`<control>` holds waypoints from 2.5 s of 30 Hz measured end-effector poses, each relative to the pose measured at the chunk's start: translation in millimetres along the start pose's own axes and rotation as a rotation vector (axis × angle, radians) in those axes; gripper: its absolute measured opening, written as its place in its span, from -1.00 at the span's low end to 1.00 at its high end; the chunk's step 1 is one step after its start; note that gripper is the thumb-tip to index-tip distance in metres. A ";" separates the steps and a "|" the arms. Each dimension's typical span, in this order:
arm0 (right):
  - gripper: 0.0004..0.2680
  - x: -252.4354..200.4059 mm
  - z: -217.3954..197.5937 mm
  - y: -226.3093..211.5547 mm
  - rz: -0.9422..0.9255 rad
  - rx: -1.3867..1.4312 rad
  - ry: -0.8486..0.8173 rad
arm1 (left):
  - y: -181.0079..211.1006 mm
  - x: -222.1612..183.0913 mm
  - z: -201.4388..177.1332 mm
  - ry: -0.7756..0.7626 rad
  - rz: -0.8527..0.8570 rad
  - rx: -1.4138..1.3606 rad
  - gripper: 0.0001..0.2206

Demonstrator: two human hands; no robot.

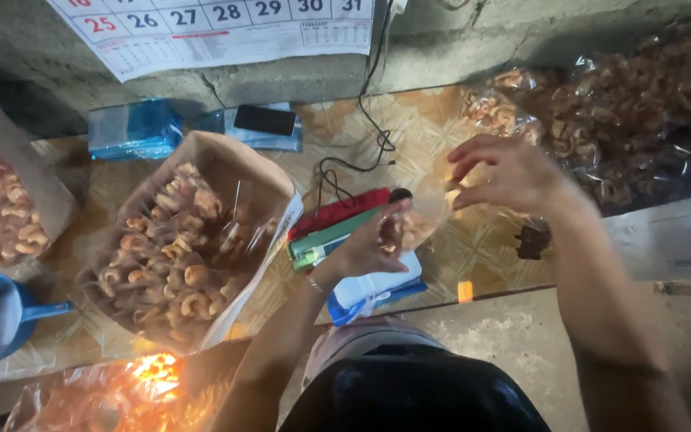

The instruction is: Filling small plastic bags with snacks and sealing them using a manual heat sealer.

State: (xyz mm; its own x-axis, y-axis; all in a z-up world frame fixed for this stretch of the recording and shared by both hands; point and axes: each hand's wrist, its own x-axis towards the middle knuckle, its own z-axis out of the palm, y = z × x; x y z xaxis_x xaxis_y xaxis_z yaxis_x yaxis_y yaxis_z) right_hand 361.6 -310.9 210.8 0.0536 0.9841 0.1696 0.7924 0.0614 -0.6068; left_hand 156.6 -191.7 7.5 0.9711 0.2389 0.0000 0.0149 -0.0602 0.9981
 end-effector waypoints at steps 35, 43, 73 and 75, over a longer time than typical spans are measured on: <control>-0.90 -31.7 186.3 82.2 -0.487 -0.430 -0.246 | 42.8 -75.5 -9.7 0.198 0.235 0.736 -0.06; -0.87 -33.8 171.6 80.8 -0.422 -0.311 -0.348 | 13.7 -71.0 4.0 0.226 0.258 1.380 -0.56; -0.97 -82.1 129.8 -5.4 -0.359 -0.210 -0.023 | 60.2 -89.3 5.1 0.058 0.543 1.015 -0.55; -0.98 -81.2 130.4 -11.1 -0.354 -0.144 -0.004 | 69.7 -88.8 4.7 0.061 0.551 0.978 -0.48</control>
State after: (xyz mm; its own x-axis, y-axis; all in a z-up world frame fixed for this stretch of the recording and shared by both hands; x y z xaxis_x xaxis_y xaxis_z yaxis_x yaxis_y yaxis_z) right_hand 269.2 -369.7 102.6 -0.2409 0.9070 0.3455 0.8386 0.3737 -0.3962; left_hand 72.5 -221.7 76.8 0.8898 -0.0099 0.4563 -0.2062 -0.9006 0.3826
